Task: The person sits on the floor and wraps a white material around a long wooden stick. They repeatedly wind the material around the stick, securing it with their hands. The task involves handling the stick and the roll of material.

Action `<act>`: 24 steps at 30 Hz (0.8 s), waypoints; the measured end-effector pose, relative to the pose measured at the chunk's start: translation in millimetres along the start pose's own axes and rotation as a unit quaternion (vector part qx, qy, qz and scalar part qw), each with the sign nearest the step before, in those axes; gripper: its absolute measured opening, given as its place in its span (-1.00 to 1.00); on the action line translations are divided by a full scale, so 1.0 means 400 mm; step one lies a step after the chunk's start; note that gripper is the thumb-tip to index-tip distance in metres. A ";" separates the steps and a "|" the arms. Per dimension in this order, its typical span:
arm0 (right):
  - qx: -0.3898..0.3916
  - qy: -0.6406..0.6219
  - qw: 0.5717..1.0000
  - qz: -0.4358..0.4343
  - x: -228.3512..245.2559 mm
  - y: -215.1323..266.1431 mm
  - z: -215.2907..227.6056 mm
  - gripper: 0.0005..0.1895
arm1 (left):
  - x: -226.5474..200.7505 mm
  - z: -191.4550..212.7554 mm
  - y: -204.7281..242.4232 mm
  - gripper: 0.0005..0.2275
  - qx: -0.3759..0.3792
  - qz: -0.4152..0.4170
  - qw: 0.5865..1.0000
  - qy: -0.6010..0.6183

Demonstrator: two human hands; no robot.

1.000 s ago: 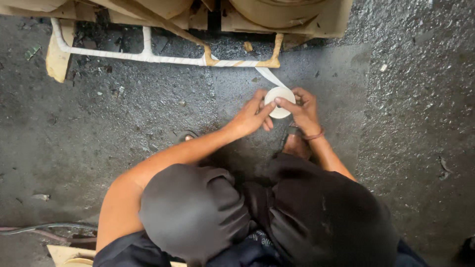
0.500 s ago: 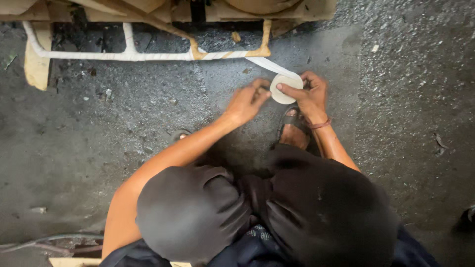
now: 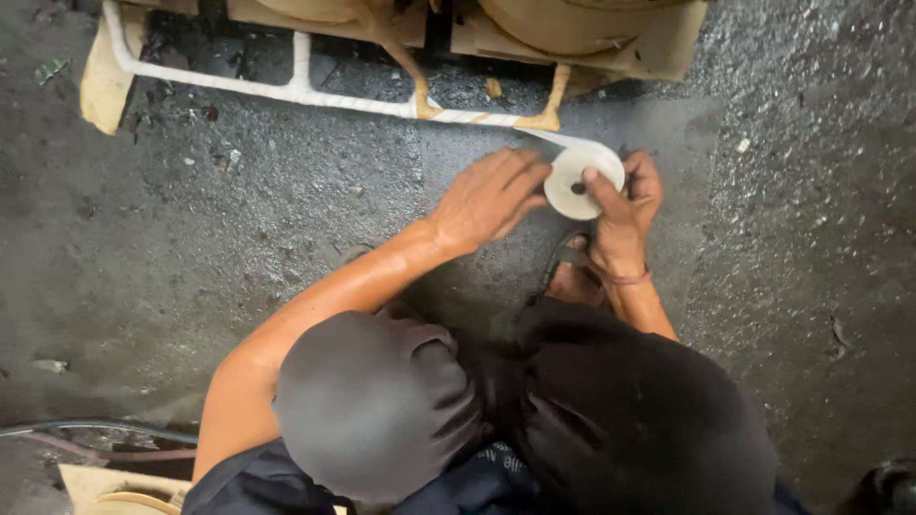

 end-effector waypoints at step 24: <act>0.023 0.323 0.946 0.018 -0.118 -0.120 -0.049 -0.74 | 0.159 0.131 0.003 -0.37 -0.235 0.149 0.957 0.077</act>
Point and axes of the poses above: each hand's wrist, its own y-axis away from the middle knuckle, its own z-axis out of the back of the hand, x = y × z, the point moved 10 cm from there along -y, towards the middle knuckle, and after that the axes turned 11 degrees about x, right-handed, at the moved point
